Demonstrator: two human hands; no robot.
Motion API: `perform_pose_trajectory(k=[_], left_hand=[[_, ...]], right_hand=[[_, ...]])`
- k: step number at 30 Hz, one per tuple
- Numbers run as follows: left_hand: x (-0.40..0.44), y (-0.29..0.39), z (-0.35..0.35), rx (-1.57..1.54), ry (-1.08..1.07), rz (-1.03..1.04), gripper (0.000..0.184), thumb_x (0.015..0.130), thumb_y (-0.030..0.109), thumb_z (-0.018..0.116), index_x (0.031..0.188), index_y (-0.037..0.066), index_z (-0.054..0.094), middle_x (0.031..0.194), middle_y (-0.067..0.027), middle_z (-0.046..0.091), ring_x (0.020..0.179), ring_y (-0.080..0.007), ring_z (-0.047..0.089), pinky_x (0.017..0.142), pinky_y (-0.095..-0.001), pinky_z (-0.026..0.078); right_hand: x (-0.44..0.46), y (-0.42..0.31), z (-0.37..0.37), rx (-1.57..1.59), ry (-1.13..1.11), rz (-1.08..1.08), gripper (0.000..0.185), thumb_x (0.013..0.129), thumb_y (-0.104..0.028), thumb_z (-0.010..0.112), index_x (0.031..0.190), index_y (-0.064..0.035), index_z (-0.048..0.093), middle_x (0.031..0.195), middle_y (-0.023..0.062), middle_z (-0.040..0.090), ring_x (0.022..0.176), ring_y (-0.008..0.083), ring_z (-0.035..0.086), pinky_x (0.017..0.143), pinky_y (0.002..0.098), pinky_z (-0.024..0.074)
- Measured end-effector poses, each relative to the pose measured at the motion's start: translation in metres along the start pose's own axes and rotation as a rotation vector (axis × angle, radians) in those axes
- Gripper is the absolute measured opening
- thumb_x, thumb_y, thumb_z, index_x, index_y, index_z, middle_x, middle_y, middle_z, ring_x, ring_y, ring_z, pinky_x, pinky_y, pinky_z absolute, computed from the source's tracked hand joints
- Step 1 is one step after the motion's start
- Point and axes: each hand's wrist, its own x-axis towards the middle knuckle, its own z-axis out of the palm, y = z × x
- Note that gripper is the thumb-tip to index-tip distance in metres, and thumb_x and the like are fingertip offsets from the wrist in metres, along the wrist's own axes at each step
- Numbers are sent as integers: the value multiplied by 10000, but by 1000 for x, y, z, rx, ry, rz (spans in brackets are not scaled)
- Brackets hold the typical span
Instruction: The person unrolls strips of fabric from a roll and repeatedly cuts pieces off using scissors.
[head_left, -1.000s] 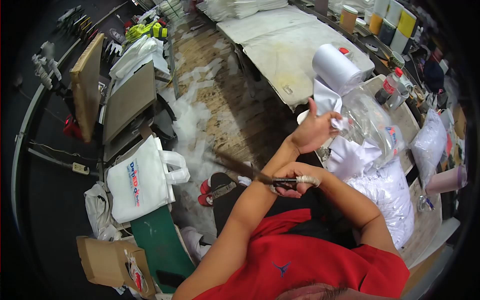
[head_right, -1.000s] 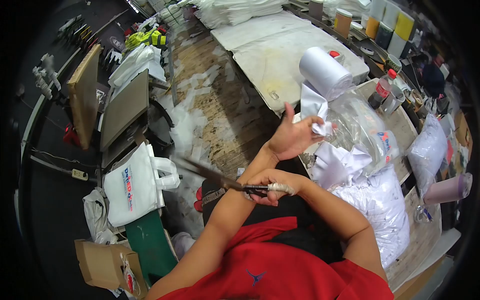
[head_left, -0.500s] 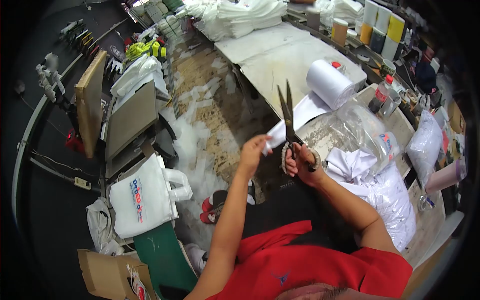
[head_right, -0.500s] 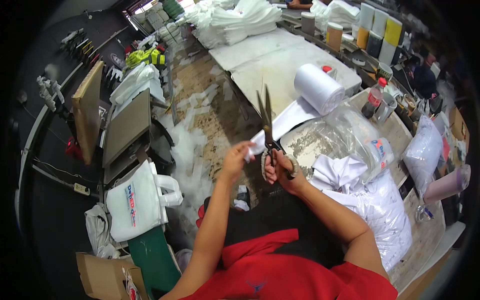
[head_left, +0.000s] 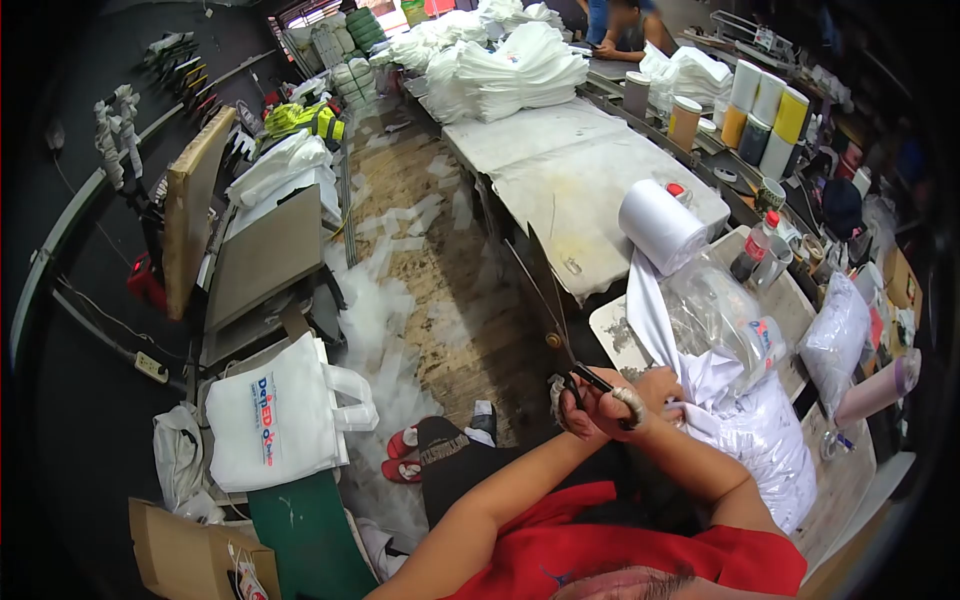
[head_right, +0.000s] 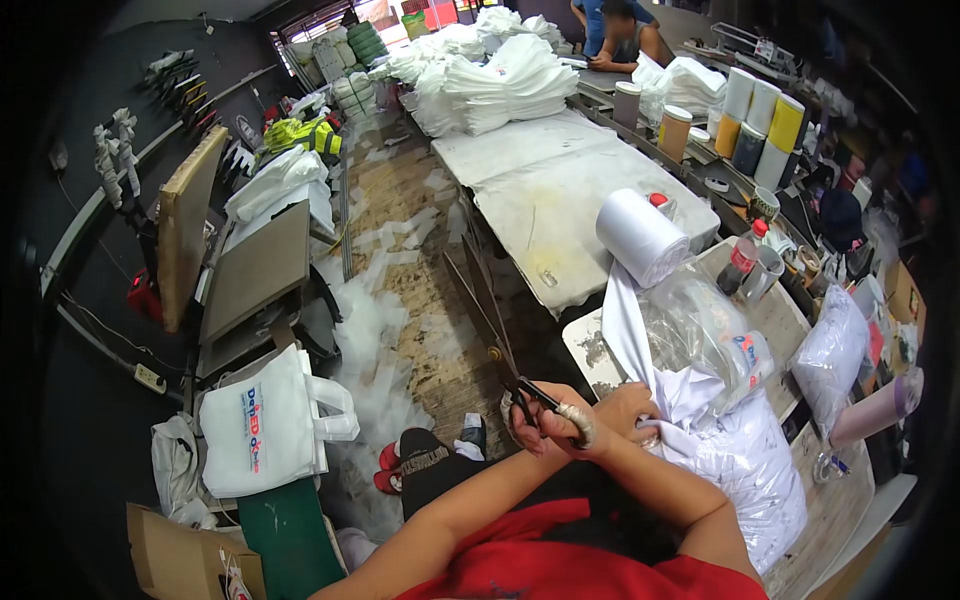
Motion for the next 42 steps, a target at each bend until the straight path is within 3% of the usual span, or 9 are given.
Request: perform_pose_trajectory(k=[5,11,13,15,20,24,29,39,42], left_hand=[[4,-8,3,38,23,-73,147,687,172,758,714,50,681,748,-133,570,826,-315,566,716,-402,457],[37,6,-10,113,296,-342,412,664,299,814,984,51,736,844,-186,624,859,-370,589,781,-459,473],[39,8,-14,296,626,-143,371,762,384,767,821,26,691,694,-104,577,641,-270,571,583,-419,472],[30,1,-28,-1,604,-271,298,815,331,706,876,41,678,728,-92,606,636,-235,591,553,-386,477],[-18,-44,-80,-1169,325,-414,163,947,198,555,1013,80,645,812,-62,677,622,-146,643,478,-304,488],[-35,-3,-133,-74,700,-568,498,913,126,607,1386,13,495,1118,-273,656,1006,-380,682,868,-410,533],[-87,-18,-179,24,627,-857,220,897,229,633,989,50,721,943,-226,695,927,-408,673,817,-469,520],[-176,-31,-220,53,733,-931,243,910,261,632,1000,53,721,951,-210,703,928,-387,682,801,-436,519],[-204,-52,-222,40,771,-956,227,907,253,642,992,61,727,922,-200,709,891,-351,692,774,-418,512]], right_hand=[[4,5,-3,39,35,-13,500,900,-486,678,995,-13,548,720,37,500,614,123,494,556,261,417],[1,2,-12,-37,180,20,688,779,-631,731,1007,-11,542,726,50,489,583,153,483,537,267,413],[-1,1,-20,-78,239,-12,733,773,-703,676,1032,-38,509,736,47,475,594,168,476,535,288,403],[-3,-6,-20,-28,377,-21,734,855,-770,491,1055,-65,512,722,30,475,568,154,464,529,284,387],[14,-25,-16,-39,612,-16,677,889,-751,466,949,-79,519,686,-9,436,562,118,434,537,261,373],[23,-16,-4,-80,745,-36,654,888,-755,464,921,-103,496,661,-57,375,546,74,383,537,235,359],[22,15,-12,11,799,17,589,900,-707,510,889,-118,513,663,-69,397,566,73,414,560,238,373],[50,63,-26,-68,894,-28,443,911,-562,628,889,-140,495,657,-84,382,520,32,366,507,201,326],[66,45,-83,-246,995,-392,371,951,-471,628,904,-130,489,629,-72,352,512,52,354,493,216,316]])
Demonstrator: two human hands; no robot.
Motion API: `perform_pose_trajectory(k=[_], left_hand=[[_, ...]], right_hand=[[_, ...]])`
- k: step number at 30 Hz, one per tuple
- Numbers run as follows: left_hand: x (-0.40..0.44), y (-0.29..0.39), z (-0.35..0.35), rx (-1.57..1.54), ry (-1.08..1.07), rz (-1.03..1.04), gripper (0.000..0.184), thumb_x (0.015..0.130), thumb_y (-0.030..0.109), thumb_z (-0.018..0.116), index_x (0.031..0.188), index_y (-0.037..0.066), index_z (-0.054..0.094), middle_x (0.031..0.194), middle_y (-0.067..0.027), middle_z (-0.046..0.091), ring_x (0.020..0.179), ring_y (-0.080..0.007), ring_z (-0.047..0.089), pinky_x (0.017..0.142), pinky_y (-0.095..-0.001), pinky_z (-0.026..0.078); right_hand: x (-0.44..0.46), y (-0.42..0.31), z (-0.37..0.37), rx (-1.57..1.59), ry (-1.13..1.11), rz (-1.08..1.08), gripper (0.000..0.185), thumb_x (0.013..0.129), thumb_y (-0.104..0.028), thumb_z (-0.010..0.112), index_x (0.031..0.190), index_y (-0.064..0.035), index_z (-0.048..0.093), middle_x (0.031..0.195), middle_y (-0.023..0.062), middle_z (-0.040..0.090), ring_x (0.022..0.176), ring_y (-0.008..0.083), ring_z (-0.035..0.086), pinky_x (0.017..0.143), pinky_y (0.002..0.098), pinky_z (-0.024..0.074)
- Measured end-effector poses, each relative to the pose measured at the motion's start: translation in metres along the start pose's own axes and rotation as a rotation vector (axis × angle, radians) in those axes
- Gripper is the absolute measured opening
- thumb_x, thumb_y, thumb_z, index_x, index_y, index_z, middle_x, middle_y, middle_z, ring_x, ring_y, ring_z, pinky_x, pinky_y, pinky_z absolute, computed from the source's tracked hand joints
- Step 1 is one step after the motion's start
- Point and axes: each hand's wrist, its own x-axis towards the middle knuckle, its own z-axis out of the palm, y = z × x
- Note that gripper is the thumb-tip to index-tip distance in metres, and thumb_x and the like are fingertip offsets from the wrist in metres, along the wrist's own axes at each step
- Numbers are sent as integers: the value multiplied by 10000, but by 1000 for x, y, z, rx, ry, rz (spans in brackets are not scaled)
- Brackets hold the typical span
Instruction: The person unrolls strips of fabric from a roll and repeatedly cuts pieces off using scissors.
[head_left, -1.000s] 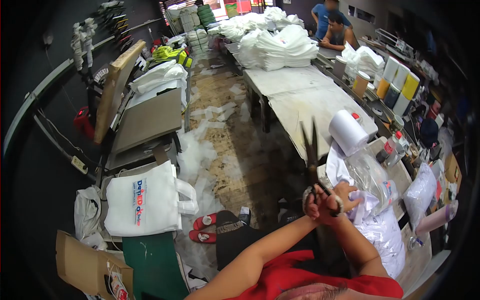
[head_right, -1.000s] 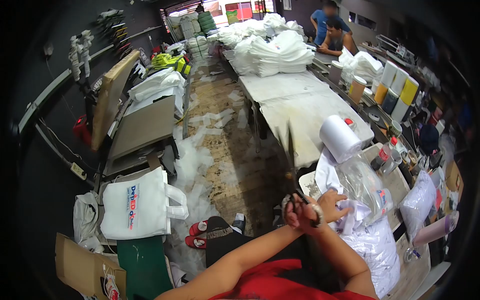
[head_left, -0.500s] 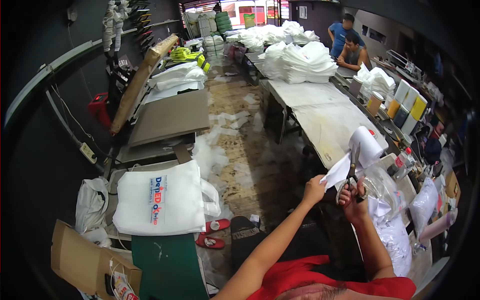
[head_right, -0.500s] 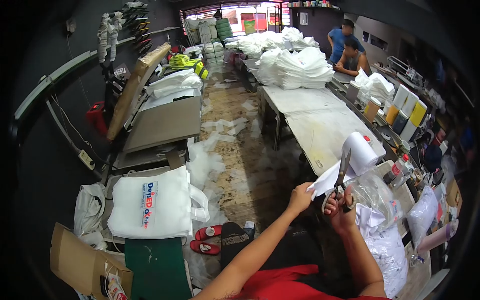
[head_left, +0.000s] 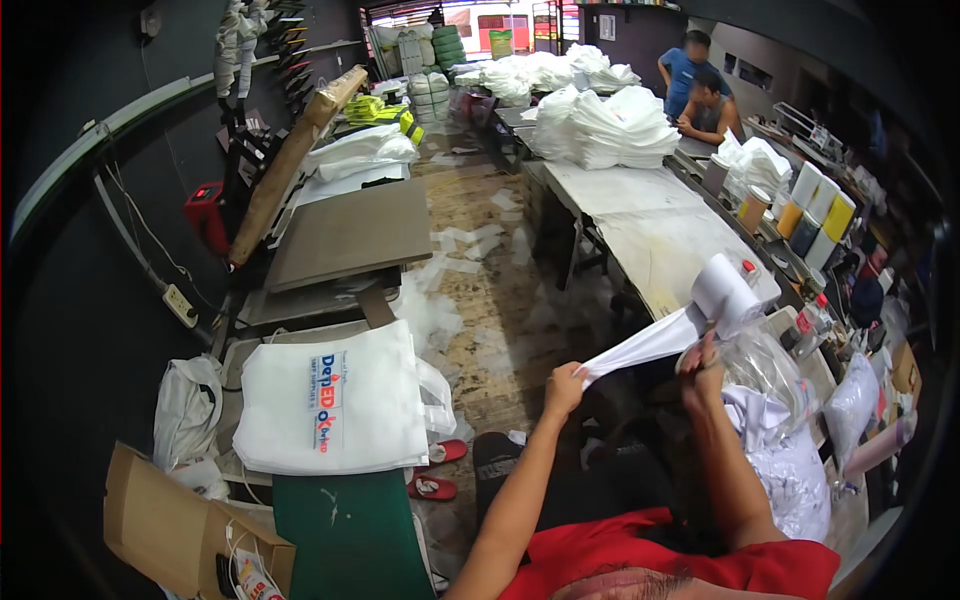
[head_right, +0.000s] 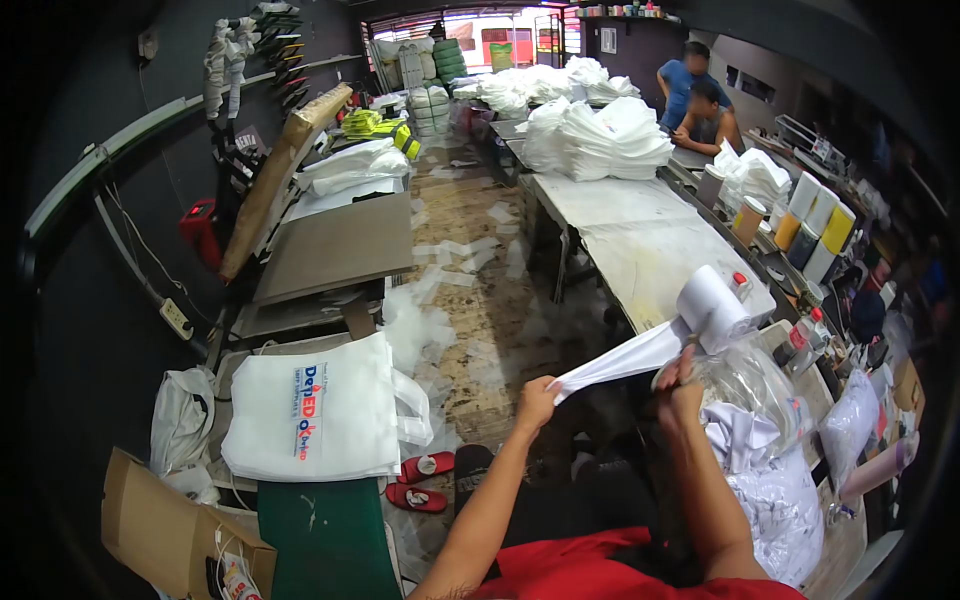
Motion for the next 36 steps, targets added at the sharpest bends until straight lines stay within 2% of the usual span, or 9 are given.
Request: perform_pose_trajectory(k=[5,8,13,17,23,29,31,35,36], left_hand=[[3,-51,-28,-76,95,-61,196,893,221,683,924,31,722,816,-142,701,760,-215,644,718,-368,490],[19,-92,-34,-1,104,-110,210,904,239,671,966,41,700,852,-151,691,770,-241,632,709,-392,496],[2,-35,-46,-207,-17,-108,220,985,217,595,965,25,703,743,7,623,592,-83,525,516,-246,439],[-3,-36,-53,-180,75,-113,252,986,243,607,995,10,702,758,3,626,596,-76,524,519,-240,452],[-23,-23,-68,-167,172,-185,184,958,200,625,908,43,707,689,26,574,549,-76,487,475,-248,371],[-39,-29,-71,-255,109,-224,221,959,240,620,907,51,722,714,25,602,606,-73,498,530,-255,398],[-43,-28,-77,-201,60,-146,199,960,232,628,931,58,723,766,21,648,645,-71,542,562,-248,438],[-57,-2,-83,-376,-22,-188,182,970,217,610,965,59,700,824,18,664,713,-68,568,620,-235,451],[-63,14,-86,-376,-58,-218,196,980,223,594,961,55,692,820,17,660,703,-70,563,628,-236,449]], right_hand=[[67,1,-54,363,21,-112,274,1000,-408,574,891,-168,503,654,-82,393,541,69,394,522,235,345],[17,-3,-30,89,73,13,295,1014,-348,559,807,-167,453,663,-74,347,544,66,380,503,251,330],[-31,-23,5,48,-166,497,417,931,-465,661,776,-142,448,635,-52,372,537,79,410,501,243,356],[23,-17,-13,145,202,191,449,875,-473,728,780,-136,446,641,-41,415,531,73,408,508,238,394],[18,-41,-13,129,162,202,383,943,-409,672,787,-151,435,621,-71,344,523,65,371,500,237,352],[-41,-40,-27,-234,-360,552,493,988,-594,464,825,-129,465,635,-42,366,532,108,383,507,266,349],[-61,-45,-33,-396,-887,526,595,961,-657,438,933,-68,521,716,-7,469,598,115,463,560,269,416],[-93,-43,-50,-518,-984,816,577,940,-541,572,1152,-5,541,902,32,549,821,127,554,724,311,491],[-95,-39,-44,-622,-1163,829,753,913,-661,518,1261,8,513,1010,71,561,813,150,554,755,299,483]])
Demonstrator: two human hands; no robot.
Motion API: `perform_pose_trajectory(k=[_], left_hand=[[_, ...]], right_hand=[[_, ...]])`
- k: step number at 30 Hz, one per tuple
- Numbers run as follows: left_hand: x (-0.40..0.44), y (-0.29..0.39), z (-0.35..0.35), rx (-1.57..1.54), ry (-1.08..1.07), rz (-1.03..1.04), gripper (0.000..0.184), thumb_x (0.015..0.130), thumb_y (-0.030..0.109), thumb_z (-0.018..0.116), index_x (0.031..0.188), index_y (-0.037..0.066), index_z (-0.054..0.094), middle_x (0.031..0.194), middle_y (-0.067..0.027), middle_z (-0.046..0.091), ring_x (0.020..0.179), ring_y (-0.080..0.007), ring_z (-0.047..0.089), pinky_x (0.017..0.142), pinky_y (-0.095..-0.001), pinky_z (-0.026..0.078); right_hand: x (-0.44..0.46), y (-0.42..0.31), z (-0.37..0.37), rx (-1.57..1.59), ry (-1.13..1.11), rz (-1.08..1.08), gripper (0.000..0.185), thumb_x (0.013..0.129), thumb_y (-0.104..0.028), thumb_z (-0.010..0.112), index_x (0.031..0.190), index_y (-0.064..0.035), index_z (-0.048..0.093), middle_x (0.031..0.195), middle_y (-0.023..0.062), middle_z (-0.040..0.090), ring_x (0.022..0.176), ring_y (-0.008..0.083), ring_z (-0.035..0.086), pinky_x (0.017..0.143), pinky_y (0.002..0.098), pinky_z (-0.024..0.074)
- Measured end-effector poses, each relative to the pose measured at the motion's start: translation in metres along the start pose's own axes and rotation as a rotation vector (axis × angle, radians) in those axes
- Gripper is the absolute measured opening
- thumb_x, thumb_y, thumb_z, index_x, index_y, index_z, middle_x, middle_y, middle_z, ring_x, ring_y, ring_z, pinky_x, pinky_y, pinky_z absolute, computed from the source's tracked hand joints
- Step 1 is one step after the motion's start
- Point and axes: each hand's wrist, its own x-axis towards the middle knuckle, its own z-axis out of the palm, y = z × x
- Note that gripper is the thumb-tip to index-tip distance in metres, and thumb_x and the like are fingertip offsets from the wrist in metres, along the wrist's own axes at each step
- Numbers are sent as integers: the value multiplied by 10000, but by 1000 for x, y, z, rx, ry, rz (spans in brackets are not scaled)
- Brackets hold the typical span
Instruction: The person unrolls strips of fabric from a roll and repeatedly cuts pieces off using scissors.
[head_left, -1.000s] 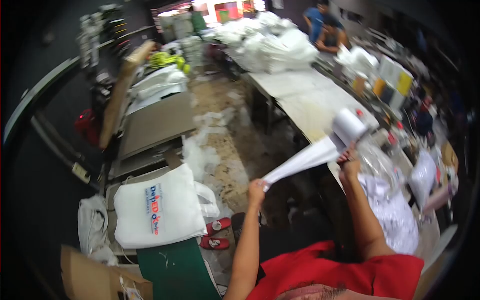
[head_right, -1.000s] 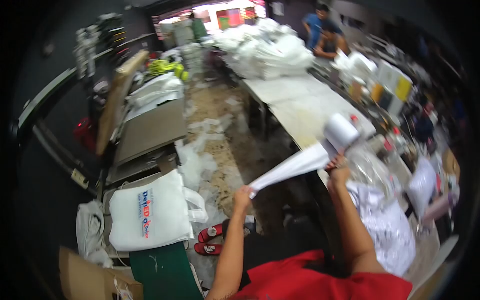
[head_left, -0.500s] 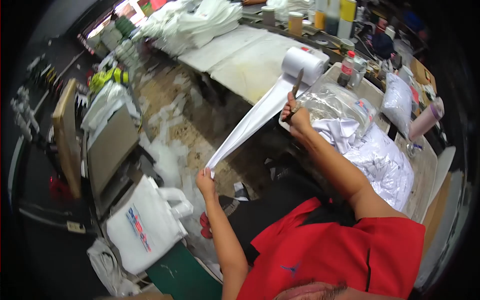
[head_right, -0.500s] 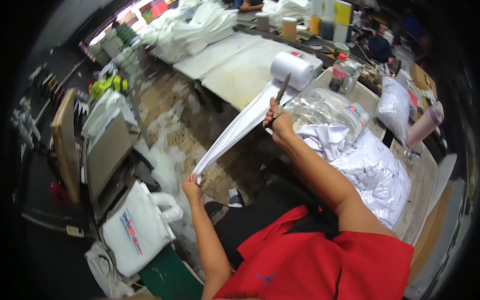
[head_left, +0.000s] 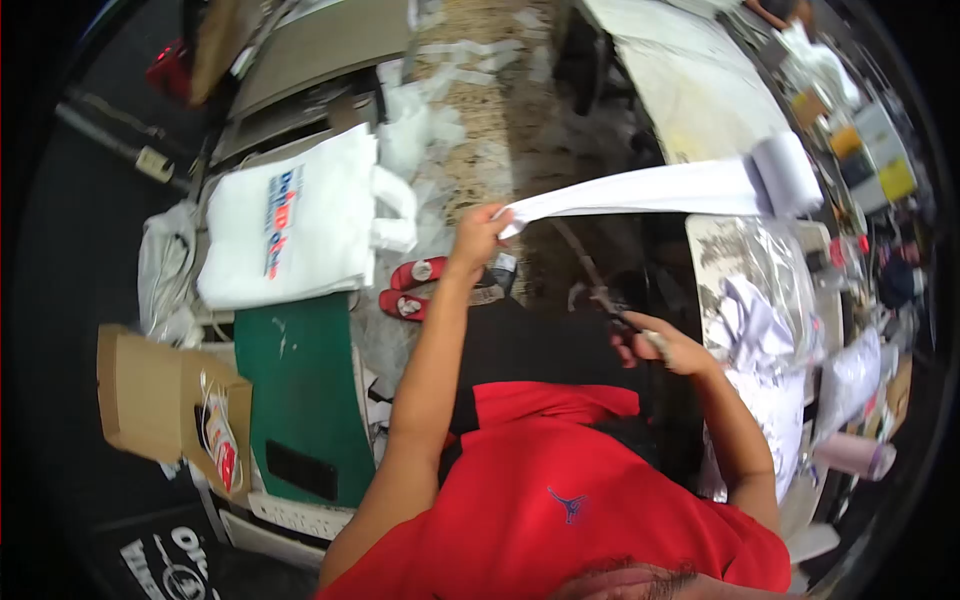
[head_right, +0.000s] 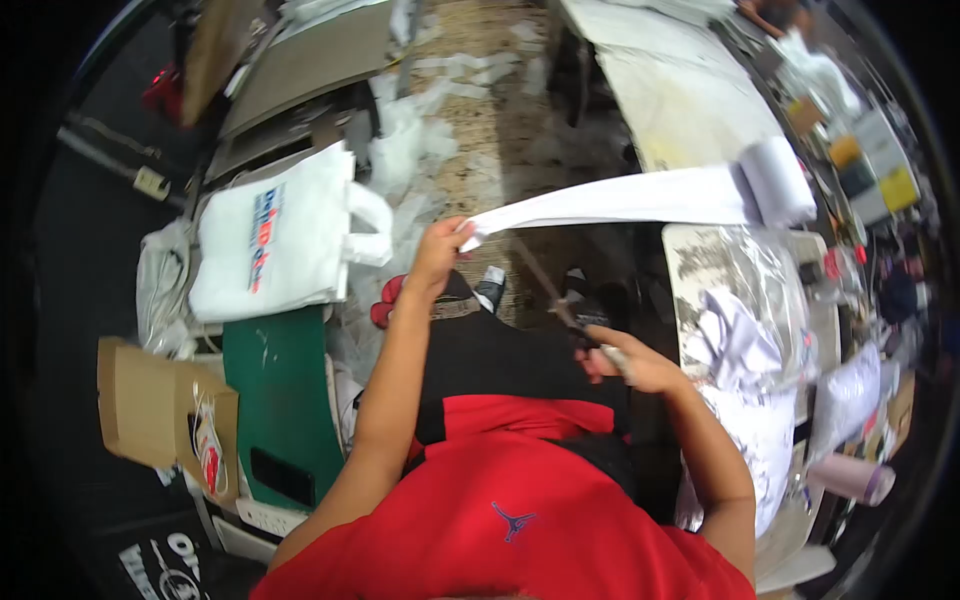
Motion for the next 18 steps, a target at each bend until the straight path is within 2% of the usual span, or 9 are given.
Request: perform_pose_trajectory(k=[2,5,6,9,11,13,15,18], left_hand=[[-11,12,5,-91,-53,-4,217,988,228,583,945,35,673,804,2,643,682,-75,552,616,-225,427],[-23,24,5,-94,-145,-19,221,984,220,591,952,16,667,789,-5,630,668,-76,546,596,-213,407],[-26,27,5,-91,-139,-36,219,979,217,601,933,10,659,772,-10,619,640,-80,538,575,-208,389],[-36,32,5,-8,-241,-84,224,982,225,603,935,10,650,772,-4,620,631,-73,538,585,-202,398],[-40,23,6,1,-240,-86,228,985,231,603,940,12,645,771,5,614,635,-64,532,593,-196,400],[-41,14,6,7,-243,-87,231,987,238,604,944,13,640,770,13,608,639,-54,527,601,-191,402],[-43,11,0,147,-328,-41,230,991,246,604,953,22,635,781,34,595,675,-35,514,626,-194,410],[-42,10,1,159,-374,-29,223,991,247,604,937,32,629,791,41,583,700,-32,501,638,-208,409]], right_hand=[[15,16,2,-160,-55,-43,590,976,-578,492,1133,-11,529,896,52,548,778,140,544,739,286,470],[32,23,10,-48,-17,-66,515,989,-531,508,1064,-22,522,840,40,530,767,136,546,730,287,473],[35,20,14,-8,30,-106,508,995,-537,499,993,-30,516,814,41,519,728,140,543,710,295,468],[44,26,13,161,88,-156,507,1004,-540,479,985,-35,516,791,41,517,696,131,532,688,286,464],[42,25,12,176,123,-152,510,997,-554,485,926,-49,514,745,31,508,665,123,522,674,274,460],[41,26,9,61,161,-114,519,983,-565,506,848,-64,499,710,21,497,639,120,516,655,279,460],[43,28,11,74,191,-97,520,976,-563,524,819,-68,488,695,18,492,621,116,511,635,279,456],[44,30,13,102,224,-83,520,965,-555,553,787,-71,481,671,13,487,590,109,500,595,277,447]])
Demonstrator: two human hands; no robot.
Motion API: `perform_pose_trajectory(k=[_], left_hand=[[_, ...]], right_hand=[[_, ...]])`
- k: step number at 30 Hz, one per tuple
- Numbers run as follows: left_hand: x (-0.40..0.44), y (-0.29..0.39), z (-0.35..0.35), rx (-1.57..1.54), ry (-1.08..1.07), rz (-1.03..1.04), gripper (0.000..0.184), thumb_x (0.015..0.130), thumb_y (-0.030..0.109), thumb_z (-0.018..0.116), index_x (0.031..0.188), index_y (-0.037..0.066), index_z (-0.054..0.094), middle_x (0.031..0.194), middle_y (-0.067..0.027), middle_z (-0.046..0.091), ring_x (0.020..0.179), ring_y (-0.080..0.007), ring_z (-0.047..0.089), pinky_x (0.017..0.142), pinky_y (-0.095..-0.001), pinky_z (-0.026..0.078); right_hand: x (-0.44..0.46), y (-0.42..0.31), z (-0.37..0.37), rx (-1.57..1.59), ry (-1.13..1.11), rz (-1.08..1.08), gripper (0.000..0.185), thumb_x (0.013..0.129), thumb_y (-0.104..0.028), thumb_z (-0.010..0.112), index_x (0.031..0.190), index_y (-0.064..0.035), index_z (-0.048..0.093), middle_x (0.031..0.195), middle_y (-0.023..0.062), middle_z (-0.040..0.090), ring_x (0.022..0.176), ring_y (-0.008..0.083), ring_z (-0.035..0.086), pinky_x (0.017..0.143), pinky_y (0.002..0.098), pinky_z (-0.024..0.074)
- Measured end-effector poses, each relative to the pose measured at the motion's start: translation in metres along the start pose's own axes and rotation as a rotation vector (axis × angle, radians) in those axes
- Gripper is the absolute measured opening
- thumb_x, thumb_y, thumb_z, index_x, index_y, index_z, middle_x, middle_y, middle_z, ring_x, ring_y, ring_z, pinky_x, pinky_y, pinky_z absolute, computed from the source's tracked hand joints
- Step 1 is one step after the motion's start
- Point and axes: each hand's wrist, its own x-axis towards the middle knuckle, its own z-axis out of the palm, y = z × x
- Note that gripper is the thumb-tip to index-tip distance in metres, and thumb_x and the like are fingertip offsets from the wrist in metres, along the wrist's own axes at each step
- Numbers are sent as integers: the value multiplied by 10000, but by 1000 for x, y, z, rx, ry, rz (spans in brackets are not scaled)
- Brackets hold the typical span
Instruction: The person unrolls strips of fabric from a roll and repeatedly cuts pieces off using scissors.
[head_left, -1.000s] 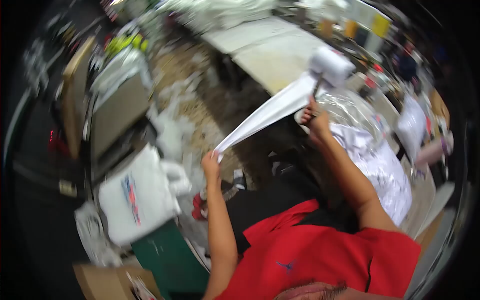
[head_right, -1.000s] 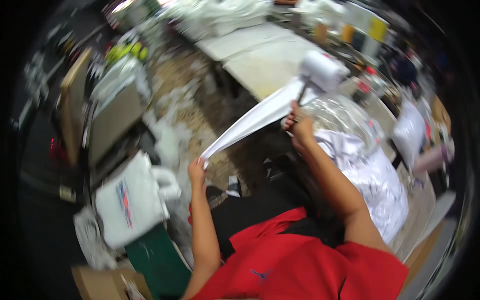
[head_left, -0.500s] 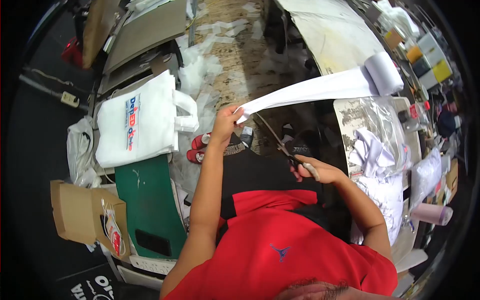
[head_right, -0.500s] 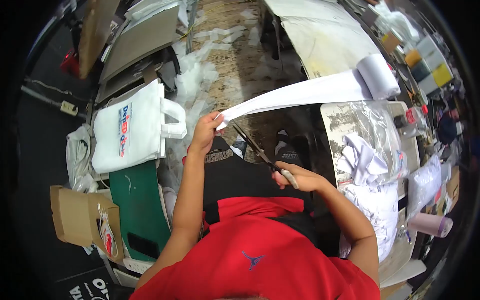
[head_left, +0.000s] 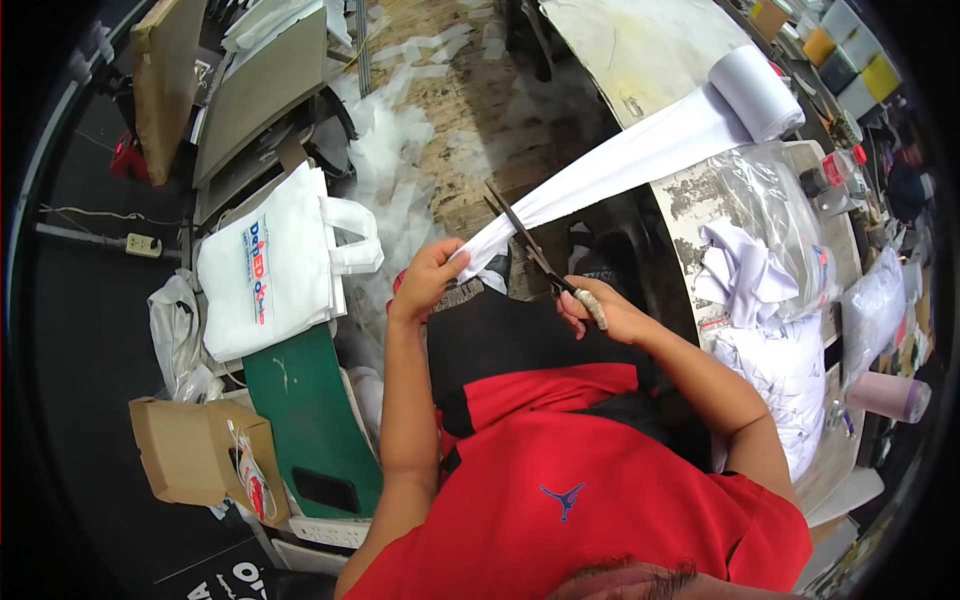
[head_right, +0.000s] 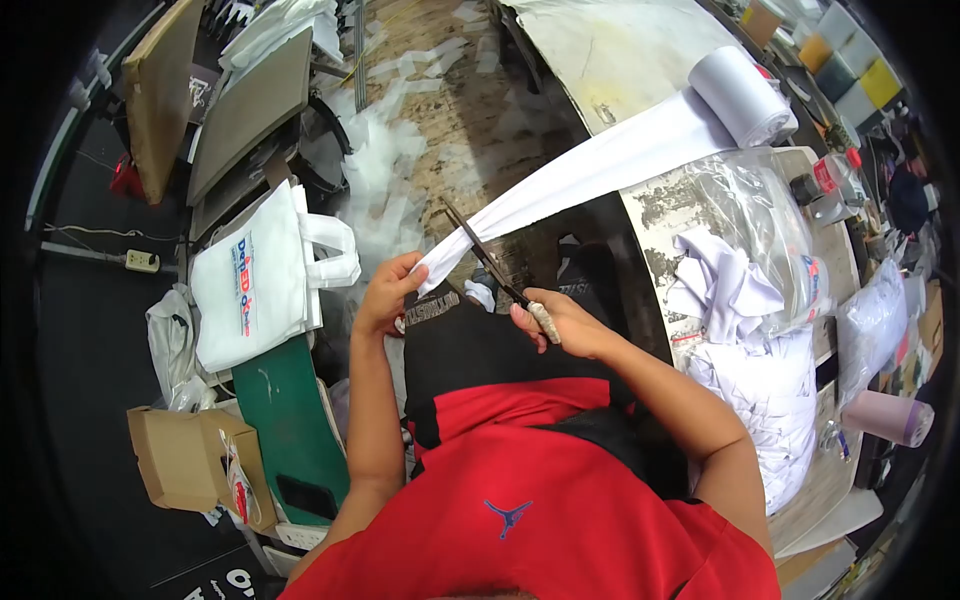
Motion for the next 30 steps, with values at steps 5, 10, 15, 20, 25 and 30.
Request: perform_pose_trajectory(k=[5,10,15,20,25,30], left_hand=[[2,-3,-9,4,17,-27,243,983,247,600,926,15,645,819,62,550,775,-48,453,704,-218,363],[2,7,-11,69,45,-39,250,976,244,612,1013,0,654,887,19,629,820,-57,522,738,-225,410],[5,-2,-13,-8,13,14,238,987,251,605,965,19,653,833,41,611,767,-44,514,713,-215,402],[4,2,-10,-19,-38,-44,270,984,277,610,957,13,658,828,67,563,778,-43,461,712,-219,368],[28,-12,-9,36,-100,-161,287,966,244,636,1118,2,663,977,-11,678,876,-82,599,822,-245,469],[77,2,36,-80,-73,337,735,897,409,705,1437,-7,432,1303,-80,579,1171,-153,545,1051,-319,398]], right_hand=[[-1,-4,-3,8,26,-22,480,966,-502,588,785,-67,497,642,9,498,547,102,489,538,268,435],[1,5,-7,14,20,-47,449,969,-477,597,822,-59,525,659,12,523,546,101,517,520,270,440],[1,0,-11,33,-3,-8,497,962,-542,570,839,-63,518,695,20,519,587,111,522,578,273,458],[0,-5,-13,6,38,11,518,945,-547,596,767,-70,504,649,26,511,561,112,524,564,275,460],[-2,-10,-15,-46,76,-19,525,933,-545,616,736,-71,505,618,17,506,526,112,517,525,280,444],[-8,-17,-18,-173,168,-86,481,929,-496,650,746,-76,502,612,5,503,518,92,505,487,270,407]])
